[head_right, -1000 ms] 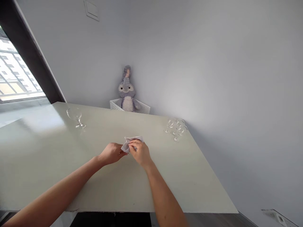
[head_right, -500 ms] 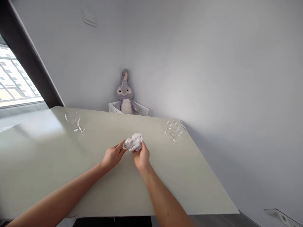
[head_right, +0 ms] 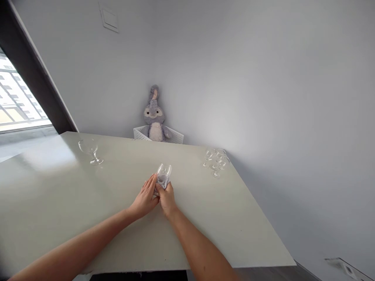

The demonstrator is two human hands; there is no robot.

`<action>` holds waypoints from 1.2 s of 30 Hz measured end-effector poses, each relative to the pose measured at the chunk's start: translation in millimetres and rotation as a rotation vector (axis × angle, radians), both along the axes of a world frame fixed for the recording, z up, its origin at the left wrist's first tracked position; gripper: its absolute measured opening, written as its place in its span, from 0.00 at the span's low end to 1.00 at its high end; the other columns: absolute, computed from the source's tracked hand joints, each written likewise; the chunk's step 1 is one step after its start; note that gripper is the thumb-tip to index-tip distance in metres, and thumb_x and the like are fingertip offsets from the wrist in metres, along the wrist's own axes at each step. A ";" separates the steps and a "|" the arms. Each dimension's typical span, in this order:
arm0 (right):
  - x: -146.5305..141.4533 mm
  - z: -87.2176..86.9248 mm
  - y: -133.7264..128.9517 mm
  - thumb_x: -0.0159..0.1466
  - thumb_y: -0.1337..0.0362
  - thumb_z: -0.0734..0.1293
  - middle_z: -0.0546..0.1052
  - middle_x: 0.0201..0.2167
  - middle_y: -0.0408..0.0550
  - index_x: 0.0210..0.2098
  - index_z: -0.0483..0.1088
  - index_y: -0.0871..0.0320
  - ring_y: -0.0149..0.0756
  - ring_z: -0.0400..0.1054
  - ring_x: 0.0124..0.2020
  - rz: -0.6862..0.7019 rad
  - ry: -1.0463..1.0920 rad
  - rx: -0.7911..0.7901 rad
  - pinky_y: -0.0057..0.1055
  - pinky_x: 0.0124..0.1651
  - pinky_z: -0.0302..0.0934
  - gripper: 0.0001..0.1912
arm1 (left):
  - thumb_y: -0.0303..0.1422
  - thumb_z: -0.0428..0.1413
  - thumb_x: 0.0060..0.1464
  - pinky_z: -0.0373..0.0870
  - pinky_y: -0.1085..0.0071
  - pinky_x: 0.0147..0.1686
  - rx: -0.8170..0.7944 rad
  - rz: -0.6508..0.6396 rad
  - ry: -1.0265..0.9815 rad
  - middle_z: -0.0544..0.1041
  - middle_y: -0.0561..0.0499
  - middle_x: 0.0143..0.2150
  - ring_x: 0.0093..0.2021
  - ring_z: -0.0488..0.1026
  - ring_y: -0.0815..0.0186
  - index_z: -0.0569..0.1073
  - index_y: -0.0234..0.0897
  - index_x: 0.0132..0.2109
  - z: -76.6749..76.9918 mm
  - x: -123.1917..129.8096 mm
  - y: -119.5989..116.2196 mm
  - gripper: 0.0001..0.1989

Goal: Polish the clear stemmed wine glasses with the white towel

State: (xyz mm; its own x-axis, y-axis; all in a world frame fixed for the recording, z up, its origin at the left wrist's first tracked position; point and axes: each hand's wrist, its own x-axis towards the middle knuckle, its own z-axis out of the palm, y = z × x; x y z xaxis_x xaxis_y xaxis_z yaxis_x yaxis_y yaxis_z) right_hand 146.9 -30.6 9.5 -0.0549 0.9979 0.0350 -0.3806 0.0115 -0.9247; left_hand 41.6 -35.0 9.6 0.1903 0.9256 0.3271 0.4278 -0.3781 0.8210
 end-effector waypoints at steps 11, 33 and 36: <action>15.4 12.7 -3.9 0.53 0.53 0.67 0.69 0.22 0.41 0.33 0.65 0.60 0.32 0.65 0.23 0.537 -0.127 -0.110 0.30 0.27 0.61 0.16 | 0.43 0.59 0.44 0.66 0.63 0.41 -0.605 -0.245 -0.765 0.70 0.38 0.50 0.44 0.71 0.57 0.62 0.36 0.50 32.5 -26.2 11.8 0.28; 45.7 12.3 13.2 0.57 0.54 0.61 0.72 0.25 0.45 0.35 0.68 0.60 0.34 0.64 0.26 -0.348 -0.761 0.189 0.28 0.29 0.58 0.16 | 0.39 0.61 0.40 0.66 0.63 0.43 -0.460 0.059 -0.975 0.74 0.45 0.43 0.42 0.73 0.61 0.62 0.37 0.40 33.5 -22.5 16.1 0.22; 59.5 18.1 15.1 0.58 0.50 0.60 0.71 0.23 0.45 0.33 0.69 0.60 0.34 0.64 0.25 -0.318 -0.690 0.169 0.29 0.27 0.58 0.19 | 0.38 0.62 0.39 0.67 0.63 0.44 -0.441 0.209 -0.991 0.74 0.47 0.40 0.41 0.73 0.63 0.61 0.37 0.41 29.5 -30.1 22.9 0.24</action>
